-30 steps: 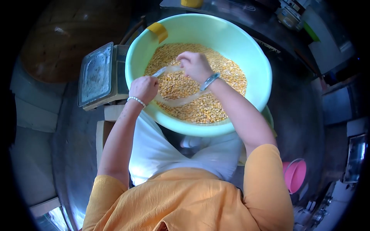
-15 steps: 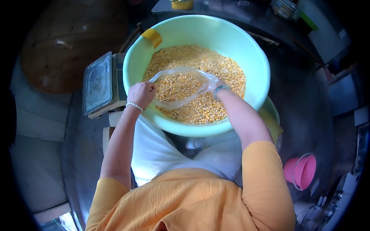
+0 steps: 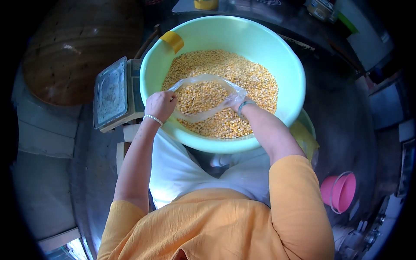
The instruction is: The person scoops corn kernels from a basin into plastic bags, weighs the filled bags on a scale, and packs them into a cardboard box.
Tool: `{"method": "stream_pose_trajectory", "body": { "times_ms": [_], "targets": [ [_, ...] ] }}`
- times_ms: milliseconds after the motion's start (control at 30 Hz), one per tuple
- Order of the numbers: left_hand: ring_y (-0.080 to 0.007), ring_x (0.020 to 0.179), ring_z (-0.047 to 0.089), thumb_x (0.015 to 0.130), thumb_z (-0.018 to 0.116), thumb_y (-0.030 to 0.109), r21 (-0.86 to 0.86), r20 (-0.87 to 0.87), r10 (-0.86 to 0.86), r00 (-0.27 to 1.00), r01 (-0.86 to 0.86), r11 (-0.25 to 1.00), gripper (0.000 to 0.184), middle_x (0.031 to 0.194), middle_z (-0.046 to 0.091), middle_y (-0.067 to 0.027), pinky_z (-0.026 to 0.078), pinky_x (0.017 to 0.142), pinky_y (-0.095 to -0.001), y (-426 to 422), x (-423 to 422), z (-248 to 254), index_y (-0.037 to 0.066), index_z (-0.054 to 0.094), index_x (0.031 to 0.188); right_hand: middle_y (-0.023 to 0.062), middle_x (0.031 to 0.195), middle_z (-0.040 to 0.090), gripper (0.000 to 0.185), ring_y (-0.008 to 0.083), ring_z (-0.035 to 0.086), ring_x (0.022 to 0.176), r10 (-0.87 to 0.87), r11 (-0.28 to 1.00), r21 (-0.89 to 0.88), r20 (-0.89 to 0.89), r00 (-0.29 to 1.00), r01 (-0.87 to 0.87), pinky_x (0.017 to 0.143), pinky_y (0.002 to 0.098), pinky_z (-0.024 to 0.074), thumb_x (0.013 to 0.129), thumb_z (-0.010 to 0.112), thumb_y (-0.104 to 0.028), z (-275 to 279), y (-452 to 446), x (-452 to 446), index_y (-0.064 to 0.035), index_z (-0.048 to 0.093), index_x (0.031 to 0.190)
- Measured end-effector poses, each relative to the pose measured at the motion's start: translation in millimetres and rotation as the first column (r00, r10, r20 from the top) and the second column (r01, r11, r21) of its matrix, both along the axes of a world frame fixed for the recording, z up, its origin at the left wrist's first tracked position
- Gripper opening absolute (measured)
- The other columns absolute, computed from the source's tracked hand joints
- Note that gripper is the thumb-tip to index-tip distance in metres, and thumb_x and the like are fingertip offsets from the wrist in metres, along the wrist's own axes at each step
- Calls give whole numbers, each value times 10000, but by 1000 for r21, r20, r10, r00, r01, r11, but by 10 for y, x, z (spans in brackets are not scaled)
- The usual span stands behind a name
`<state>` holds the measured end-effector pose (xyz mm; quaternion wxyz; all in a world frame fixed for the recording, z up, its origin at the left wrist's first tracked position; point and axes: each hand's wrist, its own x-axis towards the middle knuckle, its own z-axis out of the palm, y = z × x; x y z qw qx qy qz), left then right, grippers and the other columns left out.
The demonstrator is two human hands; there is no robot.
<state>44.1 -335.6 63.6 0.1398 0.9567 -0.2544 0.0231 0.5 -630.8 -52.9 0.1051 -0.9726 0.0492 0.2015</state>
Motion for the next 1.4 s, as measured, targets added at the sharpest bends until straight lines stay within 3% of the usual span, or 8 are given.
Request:
{"method": "stream_pose_trajectory", "body": {
  "times_ms": [500,567,633,833,933,1167,1233,1400],
  "targets": [
    [-294,716,629,768,550,191,-13,12,-10,1000,11,1000,158,735,653,-122,501,680,-397,10,23,-39,114,688,777,157,1110,617,431,271,587,1021,-226,972,122,237,945,202,900,368,449,820,596,-388,-548,-308,107,-66,620,1105],
    [-292,719,630,770,548,190,-5,25,-8,1000,8,1000,160,738,655,-120,502,682,-397,11,25,-45,114,689,776,159,1008,639,376,270,621,897,-355,839,503,218,909,206,791,379,491,861,543,-348,-903,-495,157,-119,577,1157],
    [-290,723,631,772,546,188,-2,27,-5,1000,5,1000,161,741,656,-119,503,684,-396,8,22,-45,114,689,775,166,893,639,384,269,646,732,-416,256,952,-49,908,168,625,402,551,956,417,-276,-936,-524,156,-232,453,1335],
    [-287,728,632,779,541,184,-8,17,-5,1000,5,1000,166,744,657,-123,503,690,-396,15,18,-33,106,687,774,145,874,677,331,260,647,820,-216,974,103,183,959,200,764,371,486,802,618,-351,290,-389,47,-42,678,902],
    [-286,726,633,782,539,183,-5,19,-7,1000,7,1000,170,741,656,-126,504,691,-394,17,24,-23,98,686,773,206,839,655,310,330,645,819,-280,958,10,257,925,287,772,390,501,812,554,-314,493,-515,72,-36,686,777],
    [-278,728,636,795,532,183,3,-1,-9,1000,9,1000,181,739,656,-123,505,692,-392,11,42,-25,92,687,769,83,597,569,290,180,528,549,-604,716,624,327,727,314,553,322,441,857,538,-251,1297,-443,153,-15,632,716],
    [-283,721,638,787,530,165,-14,10,-18,1000,18,1000,179,729,653,-133,507,688,-393,17,27,-40,77,680,744,52,560,528,276,153,478,514,-552,625,753,239,799,207,528,308,420,868,529,-227,1698,-47,151,-24,617,703],
    [-264,728,638,805,527,192,-12,4,-20,1000,20,1000,197,739,655,-118,504,697,-383,29,34,-43,97,694,760,116,667,594,291,199,557,610,83,899,407,208,975,-163,615,324,464,882,513,-254,1497,841,261,-12,629,770]
  ]
}}
